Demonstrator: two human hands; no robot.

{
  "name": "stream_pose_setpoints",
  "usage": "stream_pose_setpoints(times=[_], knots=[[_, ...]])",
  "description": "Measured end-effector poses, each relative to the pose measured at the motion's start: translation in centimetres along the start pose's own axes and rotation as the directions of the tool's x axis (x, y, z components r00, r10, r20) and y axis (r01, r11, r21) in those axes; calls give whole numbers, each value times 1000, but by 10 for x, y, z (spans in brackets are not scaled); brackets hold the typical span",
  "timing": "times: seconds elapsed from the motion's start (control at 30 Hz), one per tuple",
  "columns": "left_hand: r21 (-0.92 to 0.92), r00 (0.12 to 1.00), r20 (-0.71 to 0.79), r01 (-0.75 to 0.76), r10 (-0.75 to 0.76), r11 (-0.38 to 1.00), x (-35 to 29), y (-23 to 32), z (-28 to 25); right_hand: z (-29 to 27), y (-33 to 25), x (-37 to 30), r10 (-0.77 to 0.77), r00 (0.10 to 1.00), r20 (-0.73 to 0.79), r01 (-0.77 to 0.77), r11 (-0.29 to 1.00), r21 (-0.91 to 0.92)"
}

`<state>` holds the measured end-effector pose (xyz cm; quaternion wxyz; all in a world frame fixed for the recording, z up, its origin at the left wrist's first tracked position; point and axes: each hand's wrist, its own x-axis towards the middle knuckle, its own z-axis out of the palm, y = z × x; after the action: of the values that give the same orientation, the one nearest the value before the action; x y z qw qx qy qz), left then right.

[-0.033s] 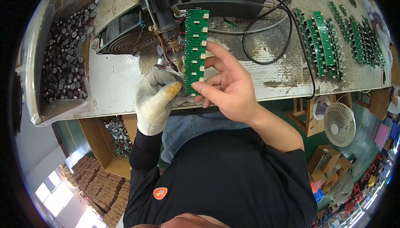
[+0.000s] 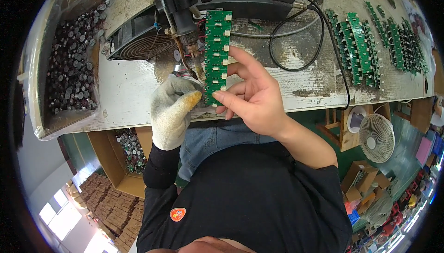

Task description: The person picks up a motor from a box, aligns its wires with a circuit board, and solders them using a soldering iron. After completing the connections, the person places the assembled circuit board onto the table and repeats the process.

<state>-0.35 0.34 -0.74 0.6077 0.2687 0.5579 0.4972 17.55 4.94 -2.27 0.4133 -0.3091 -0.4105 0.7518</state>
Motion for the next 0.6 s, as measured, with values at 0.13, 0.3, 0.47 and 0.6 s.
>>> stream_pose_setpoints(times=[0.13,0.3,0.47,0.6], knots=[[-2,1000,2,11,-11,1000,-1,1,1,1,-1,-1,8,1000,-14,-7,1000,17],[0,1000,4,3,-3,1000,-2,2,2,2,-2,-2,-10,1000,-5,10,1000,25],[42,999,7,-40,39,998,-1,4,3,1,-3,-1,-12,1000,4,12,1000,17],[-30,1000,2,5,-5,1000,-2,0,2,1,-1,-2,1,1000,-2,-1,1000,21]])
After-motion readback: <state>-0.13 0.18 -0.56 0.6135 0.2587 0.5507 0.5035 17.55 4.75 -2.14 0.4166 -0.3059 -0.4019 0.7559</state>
